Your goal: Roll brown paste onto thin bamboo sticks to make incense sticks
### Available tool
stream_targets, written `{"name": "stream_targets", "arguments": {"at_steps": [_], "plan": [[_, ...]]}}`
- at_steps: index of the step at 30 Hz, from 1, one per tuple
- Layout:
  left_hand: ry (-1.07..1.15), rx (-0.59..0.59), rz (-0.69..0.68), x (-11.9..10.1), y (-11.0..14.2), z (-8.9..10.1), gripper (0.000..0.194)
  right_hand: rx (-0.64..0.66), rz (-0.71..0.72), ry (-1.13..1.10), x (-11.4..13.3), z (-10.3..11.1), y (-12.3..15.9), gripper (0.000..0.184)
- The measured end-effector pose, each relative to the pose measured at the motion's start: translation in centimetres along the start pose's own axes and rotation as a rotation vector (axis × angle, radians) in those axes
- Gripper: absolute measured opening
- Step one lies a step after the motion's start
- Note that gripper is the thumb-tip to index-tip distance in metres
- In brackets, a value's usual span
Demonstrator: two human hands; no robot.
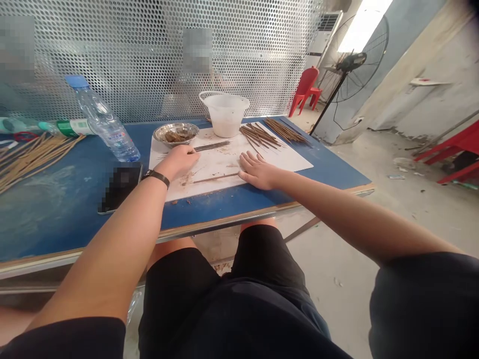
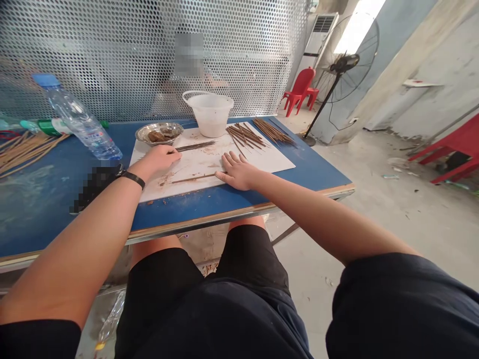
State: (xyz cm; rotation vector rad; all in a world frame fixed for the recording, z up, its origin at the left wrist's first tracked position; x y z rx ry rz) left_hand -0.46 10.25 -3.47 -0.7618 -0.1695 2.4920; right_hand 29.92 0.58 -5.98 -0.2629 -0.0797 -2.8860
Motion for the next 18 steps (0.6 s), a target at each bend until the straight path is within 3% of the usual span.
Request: {"name": "stream_targets", "arguments": {"at_steps": [4,8,11,14,18], "plan": [[-0.001,0.003,-0.018,0.3,0.0,0.1,0.025,-0.072,-0.080,-0.062,-0.1,0.9,-3.1,0.105],[0.011,0.005,-0.021,0.2,0.2,0.2,0.027,-0.289,-0.139,-0.189,-1.8,3.1,-4.2,0.089],[0.010,0.012,-0.006,-0.1,0.3,0.2,0.028,-0.419,-0.199,-0.261,-4.0,4.1,-2.7,0.062],[-0.004,0.003,-0.017,-0.2,0.3,0.2,0.026,-0.404,-0.183,-0.284,-5.7,3.8,-0.4,0.039],[-0.014,-0.006,0.011,-0.1,0.1,0.2,0.026,-0.369,-0.102,-0.309,-6.7,3.1,1.5,0.031]]}}
Point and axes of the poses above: each hand's wrist, its own y-axis away from the middle knuckle, its own z-axis out of the back of the hand, x = y × z, the point moved 1 cm from there along -y, towards the middle knuckle, and after that the axes turned 14 degrees about -z, right-handed, at the moved point
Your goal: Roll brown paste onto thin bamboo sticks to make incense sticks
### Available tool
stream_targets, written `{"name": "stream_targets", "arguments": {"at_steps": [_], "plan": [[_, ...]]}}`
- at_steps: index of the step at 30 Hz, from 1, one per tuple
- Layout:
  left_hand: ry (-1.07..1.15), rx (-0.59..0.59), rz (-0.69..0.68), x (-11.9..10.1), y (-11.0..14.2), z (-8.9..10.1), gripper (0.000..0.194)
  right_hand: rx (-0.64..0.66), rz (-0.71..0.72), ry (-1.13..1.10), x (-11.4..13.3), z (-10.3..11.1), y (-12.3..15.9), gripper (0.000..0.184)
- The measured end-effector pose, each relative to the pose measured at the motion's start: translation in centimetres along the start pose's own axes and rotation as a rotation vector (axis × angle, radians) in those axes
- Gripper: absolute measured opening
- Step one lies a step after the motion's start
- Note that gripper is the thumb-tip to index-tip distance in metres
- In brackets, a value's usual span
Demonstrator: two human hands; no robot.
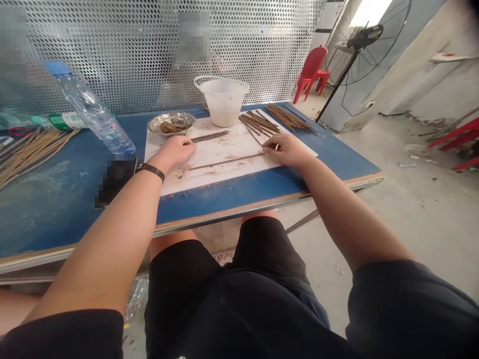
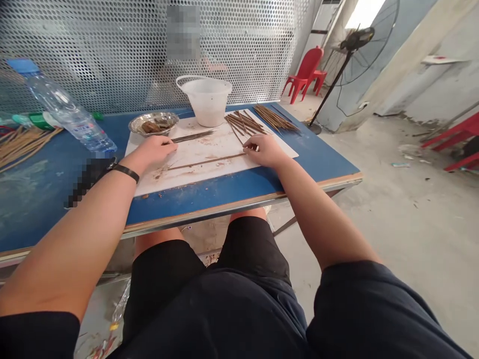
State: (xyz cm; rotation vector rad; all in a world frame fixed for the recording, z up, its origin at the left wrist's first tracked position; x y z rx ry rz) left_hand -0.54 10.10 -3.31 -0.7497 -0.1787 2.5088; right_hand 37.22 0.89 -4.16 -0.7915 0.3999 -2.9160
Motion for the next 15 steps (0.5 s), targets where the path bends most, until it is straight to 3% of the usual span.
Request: {"name": "stream_targets", "arguments": {"at_steps": [6,11,15], "plan": [[0.002,-0.016,-0.006,-0.2,0.0,0.3,0.025,0.095,0.033,0.032,0.0,-0.3,-0.3,0.029],[-0.013,-0.006,-0.020,-0.4,0.0,0.4,0.025,0.083,0.076,0.003,0.3,-0.3,-0.3,0.027],[-0.017,0.000,-0.049,-0.5,0.1,0.3,0.024,0.105,0.011,-0.042,0.9,0.1,0.1,0.028]]}}
Point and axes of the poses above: each hand's wrist, its own y-axis away from the middle knuckle, its own z-axis out of the back of the hand, x = y × z, the point moved 1 cm from there along -y, towards the middle knuckle, and after that the axes turned 14 degrees about -z, right-handed, at the moved point
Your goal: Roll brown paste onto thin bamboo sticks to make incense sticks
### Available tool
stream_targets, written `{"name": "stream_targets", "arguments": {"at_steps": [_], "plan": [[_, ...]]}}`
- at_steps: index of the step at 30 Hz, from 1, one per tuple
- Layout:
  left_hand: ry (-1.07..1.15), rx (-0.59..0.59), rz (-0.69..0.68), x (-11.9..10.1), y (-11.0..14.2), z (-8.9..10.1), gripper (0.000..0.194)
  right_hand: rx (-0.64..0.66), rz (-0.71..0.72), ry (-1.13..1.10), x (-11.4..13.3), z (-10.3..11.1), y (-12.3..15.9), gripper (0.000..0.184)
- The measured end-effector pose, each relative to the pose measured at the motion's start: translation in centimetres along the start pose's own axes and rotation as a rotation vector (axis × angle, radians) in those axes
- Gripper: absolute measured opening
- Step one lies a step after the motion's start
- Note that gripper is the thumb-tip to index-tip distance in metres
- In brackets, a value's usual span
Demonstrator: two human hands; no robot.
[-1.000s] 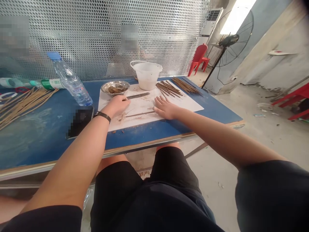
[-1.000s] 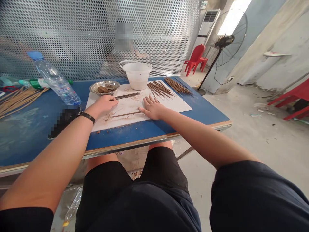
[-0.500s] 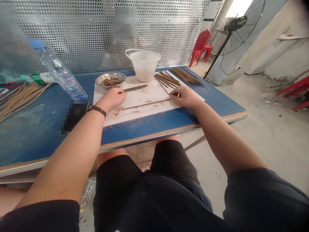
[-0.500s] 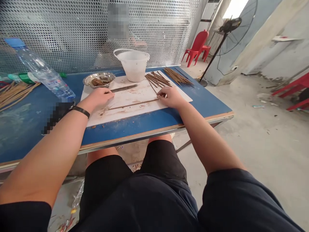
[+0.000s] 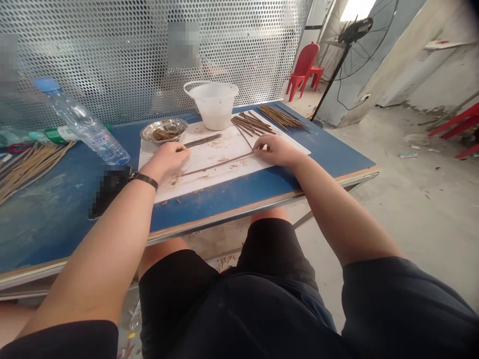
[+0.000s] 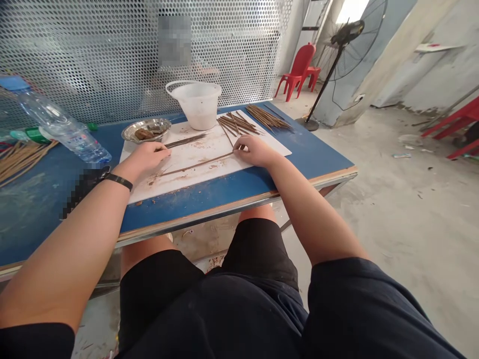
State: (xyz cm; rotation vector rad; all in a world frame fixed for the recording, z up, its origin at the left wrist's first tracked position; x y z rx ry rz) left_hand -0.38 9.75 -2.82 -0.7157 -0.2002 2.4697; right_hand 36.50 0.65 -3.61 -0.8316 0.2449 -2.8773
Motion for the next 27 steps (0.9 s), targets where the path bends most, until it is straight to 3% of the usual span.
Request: {"name": "stream_targets", "arguments": {"at_steps": [3,7,13,19,27], "plan": [[0.019,0.009,-0.042,-0.7,0.2,-0.1,0.023,-0.002,-0.084,-0.092,0.5,0.4,0.3,0.028],[0.025,0.065,-0.147,-3.3,0.5,-0.7,0.027,0.000,-0.135,-0.152,0.9,0.6,0.4,0.025],[-0.003,0.179,-0.270,-8.0,0.9,-3.0,0.056,0.023,-0.137,-0.276,0.9,0.6,0.4,0.023],[-0.008,0.183,-0.350,-8.6,0.9,-3.9,0.025,0.059,-0.147,-0.441,0.6,0.2,0.2,0.023],[0.072,0.242,-0.290,-9.1,1.5,-2.8,0.023,0.043,-0.134,-0.423,0.3,-0.1,-0.1,0.031]]}}
Point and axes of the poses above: each hand's wrist, its own y-axis away from the middle knuckle, its own z-axis out of the back of the hand, x = y × z, the point moved 1 cm from there along -y, towards the middle knuckle, and after that the axes turned 14 degrees about -z, right-handed, at the moved point
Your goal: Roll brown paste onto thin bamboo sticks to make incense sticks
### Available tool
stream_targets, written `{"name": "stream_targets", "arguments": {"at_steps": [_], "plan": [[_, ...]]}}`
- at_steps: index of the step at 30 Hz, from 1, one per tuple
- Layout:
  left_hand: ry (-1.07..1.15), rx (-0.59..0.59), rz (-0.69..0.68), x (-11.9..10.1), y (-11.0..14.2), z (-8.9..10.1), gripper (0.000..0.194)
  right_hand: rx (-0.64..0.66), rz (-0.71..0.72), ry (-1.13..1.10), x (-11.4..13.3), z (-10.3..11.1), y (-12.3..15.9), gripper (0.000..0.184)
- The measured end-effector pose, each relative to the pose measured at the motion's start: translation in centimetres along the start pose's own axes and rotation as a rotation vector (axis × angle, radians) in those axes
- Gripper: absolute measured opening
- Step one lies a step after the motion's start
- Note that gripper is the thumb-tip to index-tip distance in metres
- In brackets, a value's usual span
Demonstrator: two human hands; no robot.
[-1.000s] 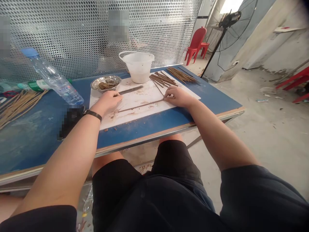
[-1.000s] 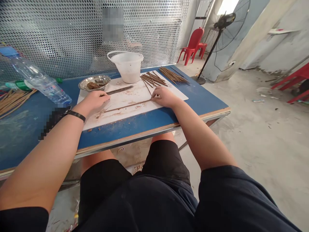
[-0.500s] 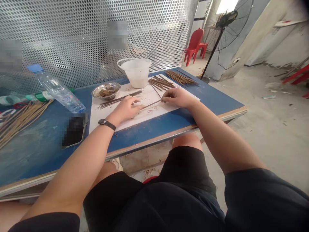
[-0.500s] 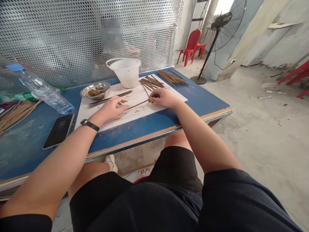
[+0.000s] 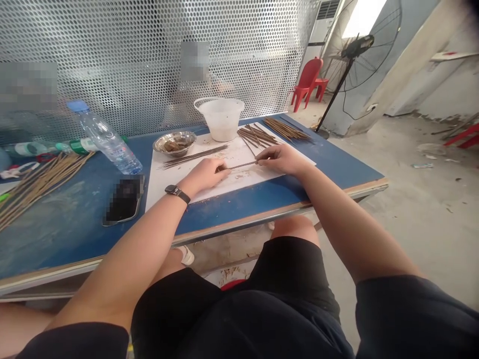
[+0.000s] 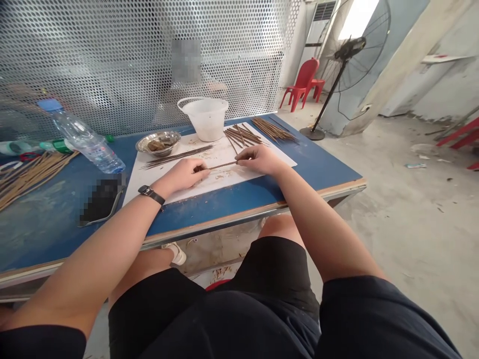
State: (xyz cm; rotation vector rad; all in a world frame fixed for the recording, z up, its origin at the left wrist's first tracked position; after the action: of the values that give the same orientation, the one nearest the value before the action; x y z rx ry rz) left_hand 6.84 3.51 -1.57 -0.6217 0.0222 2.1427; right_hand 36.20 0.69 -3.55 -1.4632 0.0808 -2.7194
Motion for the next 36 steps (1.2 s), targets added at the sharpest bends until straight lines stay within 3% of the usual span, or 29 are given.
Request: {"name": "stream_targets", "arguments": {"at_steps": [24,31,36], "plan": [[0.014,-0.040,-0.019,0.7,0.1,0.2,0.028,-0.026,-0.028,0.106,0.6,-0.2,0.2,0.029],[-0.010,-0.051,-0.011,1.5,0.4,0.2,0.025,-0.032,0.015,-0.047,-0.9,0.0,-0.6,0.033],[-0.062,-0.074,-0.014,2.6,0.8,0.7,0.024,-0.153,-0.055,-0.006,-2.1,0.2,-1.2,0.037]]}}
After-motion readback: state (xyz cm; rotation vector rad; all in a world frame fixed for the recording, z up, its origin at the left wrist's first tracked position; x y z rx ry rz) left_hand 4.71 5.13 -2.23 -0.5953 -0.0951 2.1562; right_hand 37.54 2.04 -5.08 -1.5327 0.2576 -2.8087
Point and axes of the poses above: each hand's wrist, its own y-axis away from the middle knuckle, its own z-axis out of the back of the hand, x = y × z, the point moved 1 cm from there along -y, towards the middle knuckle, and after that the axes turned 14 degrees about -z, right-handed, at the moved point
